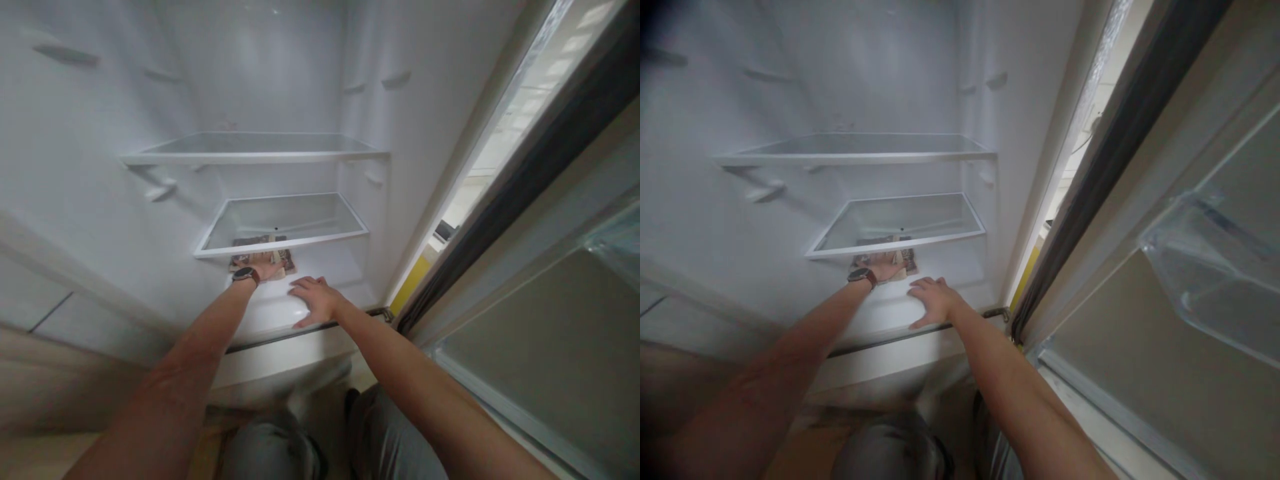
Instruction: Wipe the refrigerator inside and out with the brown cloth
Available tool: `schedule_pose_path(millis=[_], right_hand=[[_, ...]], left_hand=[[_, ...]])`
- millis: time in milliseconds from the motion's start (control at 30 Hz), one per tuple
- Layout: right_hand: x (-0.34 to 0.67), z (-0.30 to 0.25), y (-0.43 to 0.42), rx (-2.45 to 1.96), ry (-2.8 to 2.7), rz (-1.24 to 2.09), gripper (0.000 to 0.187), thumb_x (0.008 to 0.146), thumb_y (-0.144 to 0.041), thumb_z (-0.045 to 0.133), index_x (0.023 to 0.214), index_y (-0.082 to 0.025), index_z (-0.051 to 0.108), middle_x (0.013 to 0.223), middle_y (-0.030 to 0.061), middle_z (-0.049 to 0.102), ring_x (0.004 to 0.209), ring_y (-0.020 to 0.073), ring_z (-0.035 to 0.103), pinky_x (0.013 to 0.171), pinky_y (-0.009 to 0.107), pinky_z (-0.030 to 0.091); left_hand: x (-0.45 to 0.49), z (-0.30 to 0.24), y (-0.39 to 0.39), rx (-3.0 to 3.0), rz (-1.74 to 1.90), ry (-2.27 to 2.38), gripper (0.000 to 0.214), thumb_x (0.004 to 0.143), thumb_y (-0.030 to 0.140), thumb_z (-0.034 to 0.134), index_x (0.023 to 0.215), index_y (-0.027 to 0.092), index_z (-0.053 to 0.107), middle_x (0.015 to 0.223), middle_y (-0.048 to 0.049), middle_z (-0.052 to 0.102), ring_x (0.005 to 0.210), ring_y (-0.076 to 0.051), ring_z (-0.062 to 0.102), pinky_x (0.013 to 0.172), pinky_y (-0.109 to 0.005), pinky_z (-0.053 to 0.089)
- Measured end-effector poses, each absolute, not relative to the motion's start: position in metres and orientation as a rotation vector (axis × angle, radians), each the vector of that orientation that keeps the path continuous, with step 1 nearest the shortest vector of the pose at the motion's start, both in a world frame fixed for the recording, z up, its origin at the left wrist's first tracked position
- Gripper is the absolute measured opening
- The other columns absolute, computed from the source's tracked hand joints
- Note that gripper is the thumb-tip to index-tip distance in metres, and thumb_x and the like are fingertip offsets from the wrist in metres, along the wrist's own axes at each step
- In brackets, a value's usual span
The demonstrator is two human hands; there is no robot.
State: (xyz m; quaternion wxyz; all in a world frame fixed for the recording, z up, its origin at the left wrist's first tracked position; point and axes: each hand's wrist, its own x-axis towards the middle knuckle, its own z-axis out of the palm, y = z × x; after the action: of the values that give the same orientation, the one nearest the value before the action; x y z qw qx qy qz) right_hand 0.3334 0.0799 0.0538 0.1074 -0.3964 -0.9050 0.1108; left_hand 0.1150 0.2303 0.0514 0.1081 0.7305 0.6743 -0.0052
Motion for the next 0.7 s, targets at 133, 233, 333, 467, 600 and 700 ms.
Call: schedule_pose_path(millis=[133,233,333,467,600,700], right_hand=[[0.333,0.055,0.077,-1.162,-2.629,0.302,0.102,0.07,-0.077,0.077,0.153,-0.026,0.046,0.162,0.0165,0.039,0.145,0.0369,0.035,0.11,0.063,0.035],[0.333,0.056,0.075,-1.176,-2.619,0.314,0.105,0.07,-0.075,0.078,0.156,-0.027,0.042,0.161,0.017,0.039,0.145,0.0376,0.034,0.11,0.065,0.033],[0.333,0.058,0.075,-1.202,-2.618,0.324,0.104,0.071,-0.072,0.078,0.158,-0.028,0.041,0.161,0.0175,0.038,0.145,0.0386,0.033,0.111,0.064,0.032],[0.333,0.059,0.073,-1.197,-2.601,0.316,0.105,0.071,-0.072,0.077,0.16,-0.03,0.039,0.159,0.0163,0.041,0.144,0.0378,0.035,0.11,0.064,0.032],[0.333,0.056,0.073,-1.186,-2.587,0.282,0.104,0.072,-0.075,0.076,0.158,-0.029,0.041,0.157,0.0166,0.043,0.142,0.0378,0.037,0.11,0.063,0.033],[0.333,0.052,0.075,-1.194,-2.593,0.269,0.105,0.069,-0.076,0.077,0.157,-0.028,0.044,0.156,0.0171,0.043,0.142,0.0383,0.037,0.11,0.062,0.033]], left_hand=[[0.111,0.05,0.205,2.134,-0.094,2.026,0.096,0.088,0.084,0.034,0.169,0.035,0.016,0.176,-0.0034,0.005,0.161,-0.04,0.002,0.122,-0.073,0.009],[0.112,0.051,0.183,2.109,-0.14,2.02,0.095,0.087,0.084,0.031,0.169,0.038,0.013,0.176,0.0021,-0.006,0.161,-0.038,-0.008,0.121,-0.075,0.009],[0.112,0.053,0.161,2.085,-0.163,2.016,0.094,0.088,0.083,0.03,0.169,0.038,0.012,0.175,0.0019,-0.008,0.16,-0.04,-0.009,0.119,-0.079,0.009],[0.111,0.056,0.135,2.081,-0.156,1.998,0.093,0.089,0.081,0.031,0.169,0.039,0.01,0.175,0.0012,-0.005,0.16,-0.042,-0.01,0.116,-0.083,0.008],[0.111,0.062,0.117,2.063,-0.193,1.994,0.094,0.087,0.083,0.03,0.168,0.041,0.009,0.175,0.0034,-0.007,0.161,-0.039,-0.01,0.117,-0.082,0.009],[0.111,0.065,0.106,2.062,-0.206,1.999,0.095,0.087,0.085,0.03,0.168,0.041,0.01,0.175,0.0029,-0.007,0.161,-0.04,-0.008,0.116,-0.082,0.011]])
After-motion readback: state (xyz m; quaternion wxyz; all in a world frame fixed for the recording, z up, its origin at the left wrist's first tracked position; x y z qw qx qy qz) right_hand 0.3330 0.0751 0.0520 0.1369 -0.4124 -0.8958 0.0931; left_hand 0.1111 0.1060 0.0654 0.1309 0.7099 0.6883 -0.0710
